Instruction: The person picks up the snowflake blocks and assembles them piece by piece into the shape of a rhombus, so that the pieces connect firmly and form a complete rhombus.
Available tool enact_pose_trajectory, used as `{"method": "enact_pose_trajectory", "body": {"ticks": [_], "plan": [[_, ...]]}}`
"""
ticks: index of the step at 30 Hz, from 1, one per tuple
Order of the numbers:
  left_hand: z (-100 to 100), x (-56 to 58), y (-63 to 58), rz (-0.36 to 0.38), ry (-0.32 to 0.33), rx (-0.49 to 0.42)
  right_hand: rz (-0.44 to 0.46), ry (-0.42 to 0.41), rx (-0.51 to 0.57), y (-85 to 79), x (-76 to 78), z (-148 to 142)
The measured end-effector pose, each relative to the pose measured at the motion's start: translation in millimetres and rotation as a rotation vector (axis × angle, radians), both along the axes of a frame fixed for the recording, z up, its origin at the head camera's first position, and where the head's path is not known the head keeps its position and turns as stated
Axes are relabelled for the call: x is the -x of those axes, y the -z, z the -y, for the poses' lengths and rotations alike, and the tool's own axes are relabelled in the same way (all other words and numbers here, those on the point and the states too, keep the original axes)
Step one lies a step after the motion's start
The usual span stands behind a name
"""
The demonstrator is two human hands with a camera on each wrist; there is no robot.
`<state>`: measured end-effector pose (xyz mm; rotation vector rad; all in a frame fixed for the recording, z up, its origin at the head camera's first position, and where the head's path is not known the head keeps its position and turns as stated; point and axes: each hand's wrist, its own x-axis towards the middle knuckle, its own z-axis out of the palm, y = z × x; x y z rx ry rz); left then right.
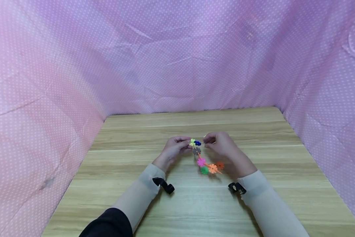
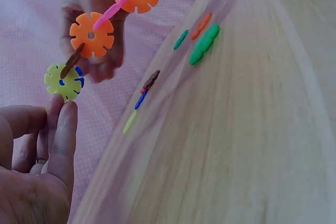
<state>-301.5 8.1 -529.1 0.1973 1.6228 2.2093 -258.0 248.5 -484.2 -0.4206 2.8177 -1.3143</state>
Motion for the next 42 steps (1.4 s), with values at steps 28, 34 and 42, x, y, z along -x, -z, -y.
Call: {"method": "enact_pose_trajectory", "body": {"ticks": [28,34,42], "plan": [[2.5,1.0,-4.5,-0.001,-0.029,0.009,0.239,-0.014,-0.397,1.9,1.8,-74.0],[2.9,-0.8,-6.0,-0.005,-0.030,0.014,0.204,-0.007,-0.333,5.7,3.6,-71.2],[2.4,0.6,-3.9,-0.005,-0.041,0.016,0.196,0.065,-0.172,9.0,7.0,-68.1]]}}
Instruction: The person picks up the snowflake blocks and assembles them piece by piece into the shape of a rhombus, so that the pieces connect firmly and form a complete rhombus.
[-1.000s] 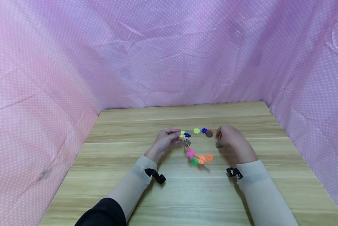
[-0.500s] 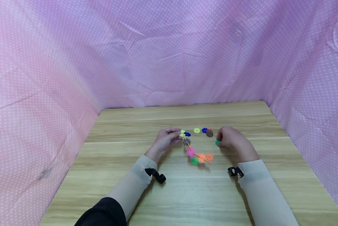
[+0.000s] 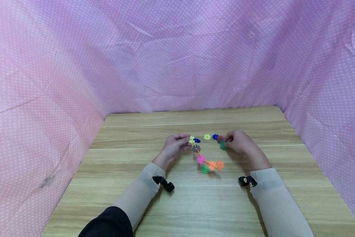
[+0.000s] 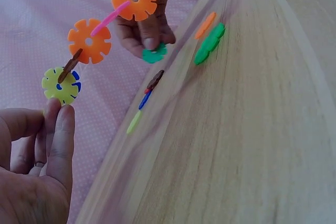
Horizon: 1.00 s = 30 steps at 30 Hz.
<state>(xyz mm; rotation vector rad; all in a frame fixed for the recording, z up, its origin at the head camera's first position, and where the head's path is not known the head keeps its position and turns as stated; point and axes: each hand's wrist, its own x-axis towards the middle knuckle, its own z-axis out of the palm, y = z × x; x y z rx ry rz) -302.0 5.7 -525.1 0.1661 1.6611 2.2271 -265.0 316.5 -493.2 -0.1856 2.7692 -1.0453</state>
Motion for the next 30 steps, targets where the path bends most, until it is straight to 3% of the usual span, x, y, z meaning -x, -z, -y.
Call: {"method": "enact_pose_trajectory", "body": {"ticks": [4,12,18,24,30], "plan": [[0.1,-0.4,-0.4,-0.001,-0.005,0.000,-0.012,0.029,0.084,-0.7,0.8,7.1],[-1.6,0.3,0.9,-0.001,0.009,-0.017,0.070,0.063,0.350,-7.1,-1.9,25.2],[-1.8,-0.7,0.9,0.001,0.007,-0.015,0.094,0.044,0.497,-7.0,-2.4,37.5],[-1.8,-0.7,1.3,-0.009,0.020,-0.023,0.108,-0.006,0.562,-6.1,-3.7,48.5],[-3.2,-2.3,2.5,-0.004,0.030,-0.022,0.129,0.006,0.580,-1.3,-3.4,51.2]]}}
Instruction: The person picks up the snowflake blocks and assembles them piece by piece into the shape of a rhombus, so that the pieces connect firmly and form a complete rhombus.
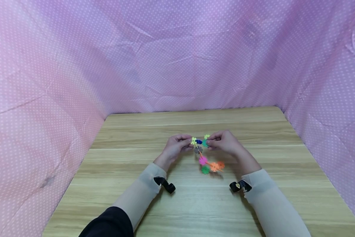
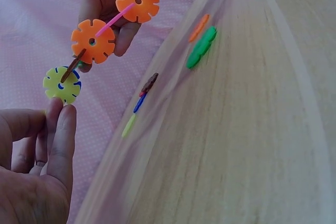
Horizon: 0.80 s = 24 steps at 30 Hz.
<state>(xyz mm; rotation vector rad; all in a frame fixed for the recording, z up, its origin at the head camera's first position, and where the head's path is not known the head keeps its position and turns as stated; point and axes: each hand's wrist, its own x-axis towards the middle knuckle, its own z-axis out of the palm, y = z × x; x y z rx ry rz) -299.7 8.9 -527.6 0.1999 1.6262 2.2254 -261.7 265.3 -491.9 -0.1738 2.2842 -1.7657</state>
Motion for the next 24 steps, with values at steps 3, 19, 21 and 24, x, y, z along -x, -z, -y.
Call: {"method": "enact_pose_trajectory", "body": {"ticks": [3,19,21,24], "plan": [[-1.6,-2.0,1.2,0.011,0.012,0.001,0.020,-0.001,0.011,1.8,-1.0,0.8],[-0.8,0.2,-1.1,0.007,0.036,-0.001,0.015,0.026,0.014,-0.4,-0.6,11.0],[0.2,1.5,-0.7,0.014,0.041,-0.002,0.000,-0.020,-0.027,-1.9,0.0,8.6],[1.8,2.8,-0.7,0.021,0.045,-0.002,-0.036,-0.099,-0.099,-5.2,0.5,0.1]]}}
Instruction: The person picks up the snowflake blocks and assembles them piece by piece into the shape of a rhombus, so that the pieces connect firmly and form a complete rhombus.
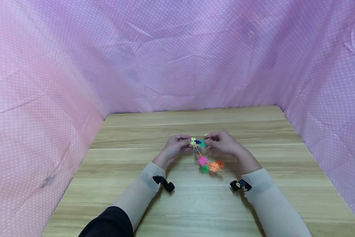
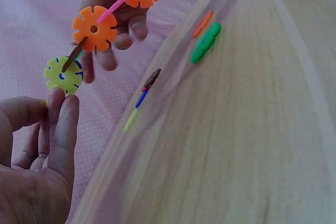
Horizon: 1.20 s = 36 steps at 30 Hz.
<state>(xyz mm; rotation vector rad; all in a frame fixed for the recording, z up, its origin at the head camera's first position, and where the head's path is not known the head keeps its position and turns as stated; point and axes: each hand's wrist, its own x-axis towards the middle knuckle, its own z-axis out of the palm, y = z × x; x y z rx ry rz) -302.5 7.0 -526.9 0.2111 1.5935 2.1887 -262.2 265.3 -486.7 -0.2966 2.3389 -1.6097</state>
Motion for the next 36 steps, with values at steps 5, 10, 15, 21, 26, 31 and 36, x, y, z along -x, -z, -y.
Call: {"method": "enact_pose_trajectory", "body": {"ticks": [5,10,15,21,26,31,36], "plan": [[3.0,2.0,-1.1,0.003,-0.016,0.003,-0.058,-0.125,-0.199,-7.1,-3.6,-21.8],[5.1,2.5,-3.4,0.006,-0.030,0.015,-0.034,-0.246,-0.514,-8.6,-10.1,-26.9],[6.3,2.8,-3.7,0.008,-0.031,0.029,0.022,-0.256,-0.572,-0.4,-8.7,-20.1],[5.4,2.3,-2.9,0.012,-0.031,0.024,-0.108,-0.184,-0.599,7.4,-5.7,-18.6],[4.8,1.9,-2.9,0.024,-0.043,0.013,-0.147,-0.126,-0.617,8.1,-4.8,-21.9],[4.3,2.1,-2.1,0.023,-0.057,0.016,-0.144,-0.131,-0.626,6.8,-4.7,-23.4],[3.9,2.1,-1.6,0.025,-0.059,0.010,-0.150,-0.115,-0.593,5.8,-5.0,-23.2]]}}
